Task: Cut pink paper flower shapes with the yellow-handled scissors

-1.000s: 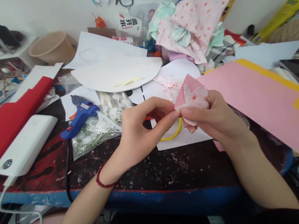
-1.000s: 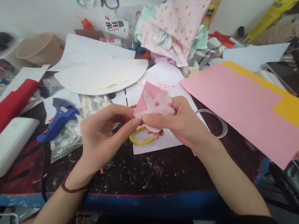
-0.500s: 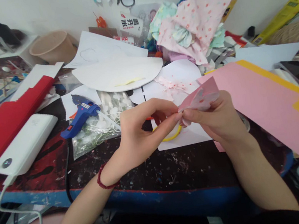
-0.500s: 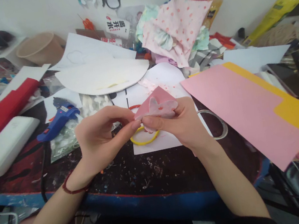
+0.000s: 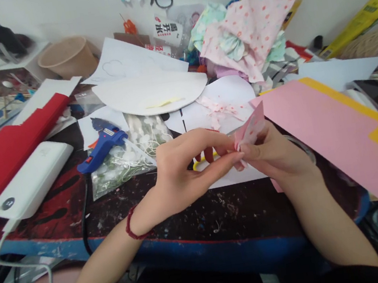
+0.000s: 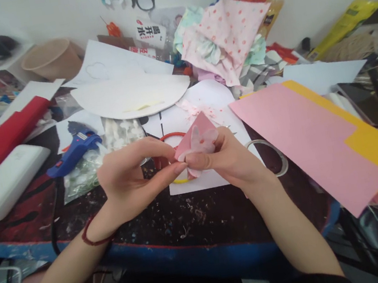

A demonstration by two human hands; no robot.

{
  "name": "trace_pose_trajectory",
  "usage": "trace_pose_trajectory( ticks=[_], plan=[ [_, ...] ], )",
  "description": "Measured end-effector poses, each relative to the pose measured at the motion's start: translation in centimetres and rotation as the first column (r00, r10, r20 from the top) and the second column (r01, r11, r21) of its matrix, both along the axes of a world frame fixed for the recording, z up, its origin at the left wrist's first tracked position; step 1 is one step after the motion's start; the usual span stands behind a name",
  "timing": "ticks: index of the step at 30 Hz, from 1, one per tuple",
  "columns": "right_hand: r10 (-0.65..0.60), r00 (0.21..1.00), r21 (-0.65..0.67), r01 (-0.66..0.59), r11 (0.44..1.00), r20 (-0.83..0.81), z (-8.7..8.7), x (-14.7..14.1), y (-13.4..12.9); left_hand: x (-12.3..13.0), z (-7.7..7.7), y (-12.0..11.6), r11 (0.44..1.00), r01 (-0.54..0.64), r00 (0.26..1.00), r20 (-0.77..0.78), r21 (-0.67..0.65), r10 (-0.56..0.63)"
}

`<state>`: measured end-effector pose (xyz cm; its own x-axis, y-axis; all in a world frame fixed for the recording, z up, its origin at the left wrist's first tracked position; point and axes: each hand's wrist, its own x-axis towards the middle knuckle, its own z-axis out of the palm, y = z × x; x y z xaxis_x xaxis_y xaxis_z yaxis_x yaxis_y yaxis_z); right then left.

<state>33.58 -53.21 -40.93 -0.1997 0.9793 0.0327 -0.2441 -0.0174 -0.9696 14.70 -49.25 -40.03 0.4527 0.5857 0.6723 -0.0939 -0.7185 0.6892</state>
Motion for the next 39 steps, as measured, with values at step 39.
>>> trace_pose_trajectory(
  ticks=[39],
  plan=[
    [-0.363, 0.918, 0.116, 0.348, 0.930, 0.162, -0.1, -0.3, 0.0, 0.2, -0.1, 1.1, 0.941, -0.164, 0.979, -0.168, -0.296, 0.118]
  ],
)
